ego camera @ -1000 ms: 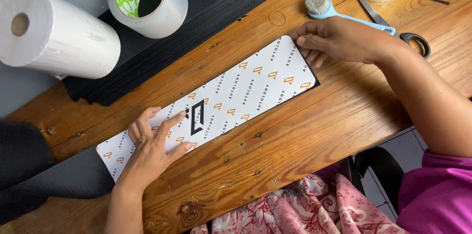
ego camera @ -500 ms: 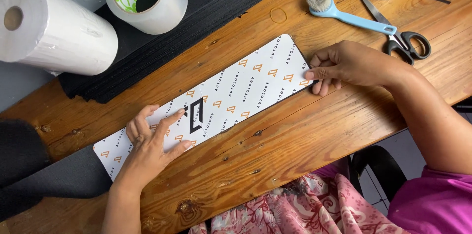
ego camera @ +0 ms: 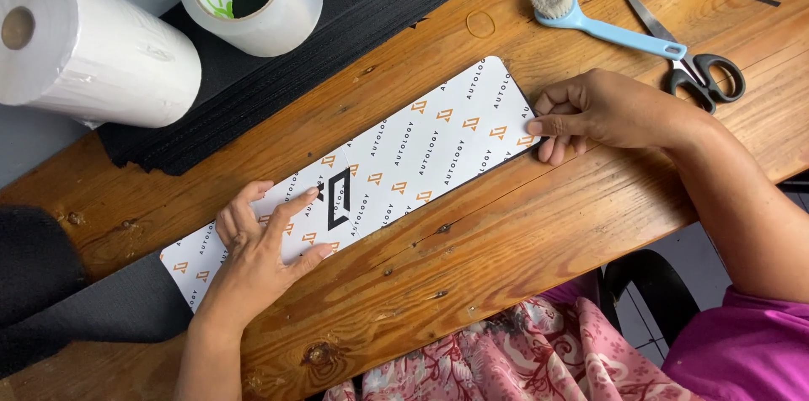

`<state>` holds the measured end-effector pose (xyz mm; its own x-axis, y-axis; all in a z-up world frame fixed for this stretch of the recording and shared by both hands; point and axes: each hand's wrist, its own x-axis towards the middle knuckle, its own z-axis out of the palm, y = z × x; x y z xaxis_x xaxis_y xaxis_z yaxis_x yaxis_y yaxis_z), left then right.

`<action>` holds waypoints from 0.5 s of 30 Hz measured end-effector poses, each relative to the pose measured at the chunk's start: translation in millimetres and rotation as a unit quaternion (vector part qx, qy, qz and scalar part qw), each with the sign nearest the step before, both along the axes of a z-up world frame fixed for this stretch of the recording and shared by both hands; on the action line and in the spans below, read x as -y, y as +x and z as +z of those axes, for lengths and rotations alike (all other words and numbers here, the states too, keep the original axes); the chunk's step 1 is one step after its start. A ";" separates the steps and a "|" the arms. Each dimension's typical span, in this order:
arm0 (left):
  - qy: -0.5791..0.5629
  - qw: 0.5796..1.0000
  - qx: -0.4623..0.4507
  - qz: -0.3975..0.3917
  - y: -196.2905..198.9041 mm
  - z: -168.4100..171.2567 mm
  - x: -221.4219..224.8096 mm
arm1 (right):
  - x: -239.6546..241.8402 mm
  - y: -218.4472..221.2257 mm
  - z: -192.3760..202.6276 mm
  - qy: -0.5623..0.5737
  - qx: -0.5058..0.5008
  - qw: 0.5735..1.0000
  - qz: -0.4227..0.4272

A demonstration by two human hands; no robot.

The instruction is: Applying a branded adhesive strip to a black fabric strap and smoothing it down by hand.

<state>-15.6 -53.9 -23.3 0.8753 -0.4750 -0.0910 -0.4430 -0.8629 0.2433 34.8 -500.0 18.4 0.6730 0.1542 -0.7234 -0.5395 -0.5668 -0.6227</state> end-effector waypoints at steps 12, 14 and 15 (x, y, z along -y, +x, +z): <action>0.003 1.000 -0.026 0.007 0.7 -7.4 -6.0 | 1.0 -3.6 -5.6 -0.004 0.035 0.999 0.006; 0.003 0.999 -0.038 0.011 0.5 -5.1 -5.3 | 1.0 -5.1 -7.5 0.004 0.044 0.999 0.000; 0.004 0.999 -0.050 0.015 0.4 -3.9 -4.8 | 1.0 -5.9 -8.5 0.012 0.052 0.999 -0.005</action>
